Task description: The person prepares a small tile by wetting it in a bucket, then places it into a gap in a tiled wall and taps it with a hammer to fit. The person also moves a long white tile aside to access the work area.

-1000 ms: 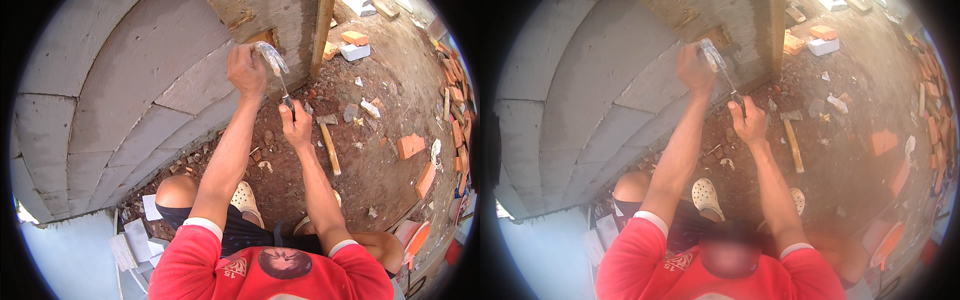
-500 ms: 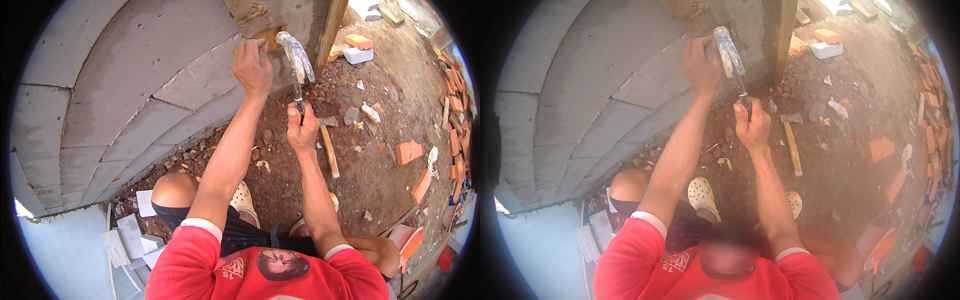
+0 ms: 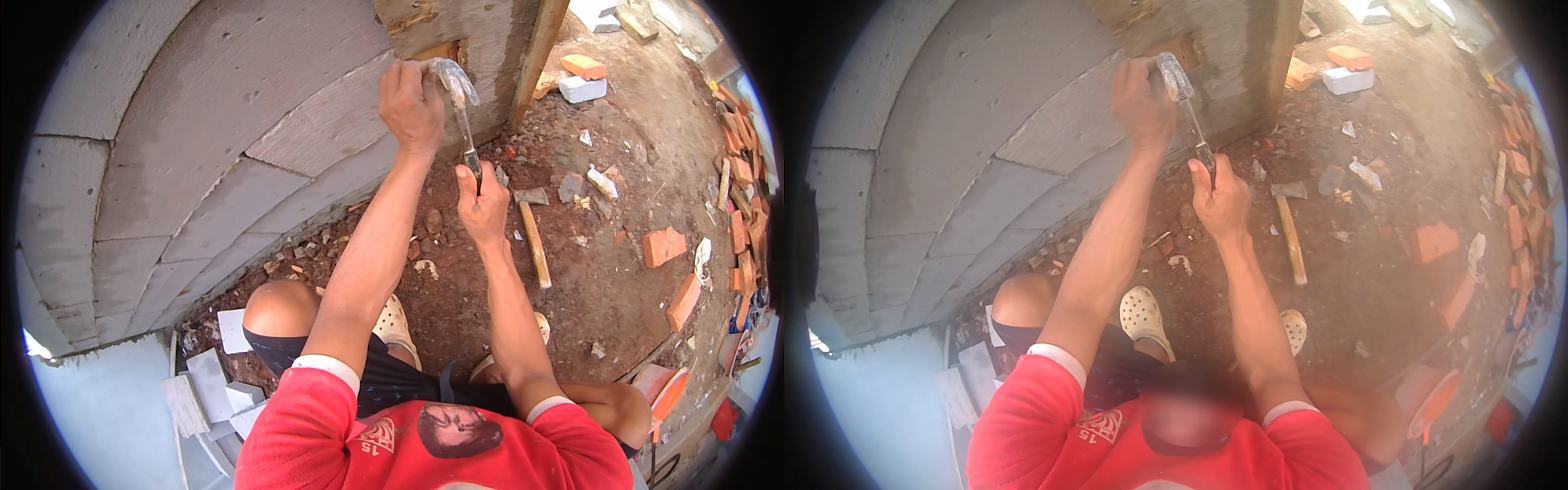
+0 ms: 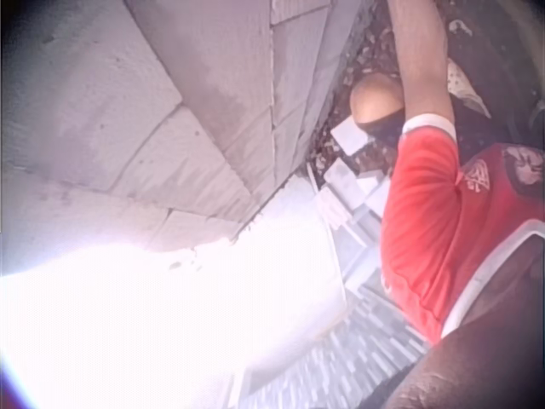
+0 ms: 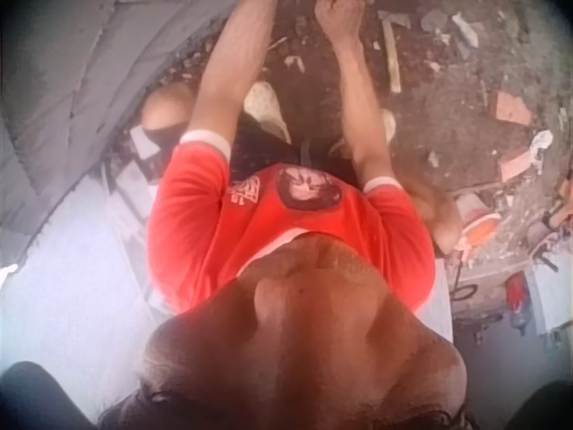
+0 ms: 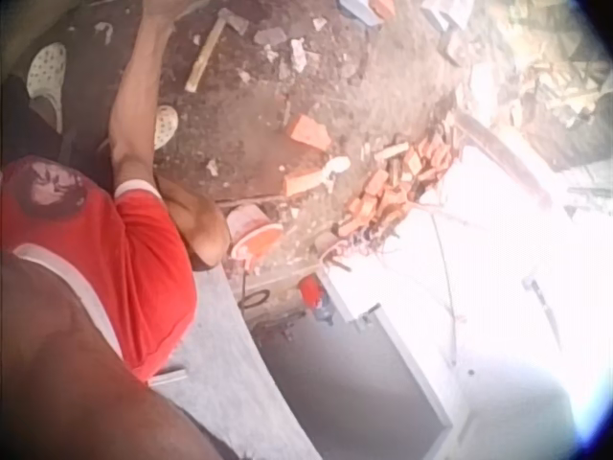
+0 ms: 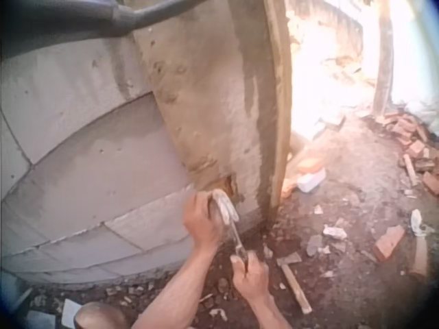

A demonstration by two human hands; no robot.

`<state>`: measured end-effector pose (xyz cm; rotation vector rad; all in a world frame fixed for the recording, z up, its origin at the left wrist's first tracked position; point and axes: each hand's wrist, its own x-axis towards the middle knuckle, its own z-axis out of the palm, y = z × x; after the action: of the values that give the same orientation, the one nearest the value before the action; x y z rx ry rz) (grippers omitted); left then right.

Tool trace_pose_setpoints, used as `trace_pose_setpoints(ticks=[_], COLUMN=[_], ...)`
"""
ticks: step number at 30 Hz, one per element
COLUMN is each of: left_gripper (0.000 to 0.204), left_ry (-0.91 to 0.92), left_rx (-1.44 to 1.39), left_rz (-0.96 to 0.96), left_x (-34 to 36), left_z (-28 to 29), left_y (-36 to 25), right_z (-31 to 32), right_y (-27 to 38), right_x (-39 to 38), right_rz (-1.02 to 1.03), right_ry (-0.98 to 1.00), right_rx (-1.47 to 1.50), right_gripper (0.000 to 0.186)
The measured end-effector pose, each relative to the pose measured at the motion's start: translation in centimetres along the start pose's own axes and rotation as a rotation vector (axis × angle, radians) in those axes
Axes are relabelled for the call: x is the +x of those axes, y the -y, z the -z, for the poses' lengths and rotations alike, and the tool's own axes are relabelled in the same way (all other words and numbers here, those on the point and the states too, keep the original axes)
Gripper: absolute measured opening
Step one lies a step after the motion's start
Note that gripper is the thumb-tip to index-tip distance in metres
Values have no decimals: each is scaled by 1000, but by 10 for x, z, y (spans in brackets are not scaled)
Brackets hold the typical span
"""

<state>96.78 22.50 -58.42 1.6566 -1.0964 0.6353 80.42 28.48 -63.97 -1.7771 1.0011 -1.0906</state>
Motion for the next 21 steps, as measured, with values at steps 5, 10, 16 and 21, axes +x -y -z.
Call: trace_pose_setpoints(ticks=[5, 10, 16, 21], left_gripper=[13, 15, 11, 5], left_ry=[-48, -28, -30, -127], left_rx=[-38, -41, -89, -107], left_rz=[-52, -34, -15, 106], left_x=[-1, 0, -2, 1], left_z=[-1, -1, 7, 18], left_y=[2, 2, 0, 0], right_z=[0, -3, -7, -7], right_y=[-4, -9, -11, -9], right_x=[-1, 1, 3, 1], right_rz=[147, 29, -4, -23], right_ry=[-139, -15, 2, -5], right_rx=[132, 27, 9, 39], right_gripper=[30, 31, 31, 31])
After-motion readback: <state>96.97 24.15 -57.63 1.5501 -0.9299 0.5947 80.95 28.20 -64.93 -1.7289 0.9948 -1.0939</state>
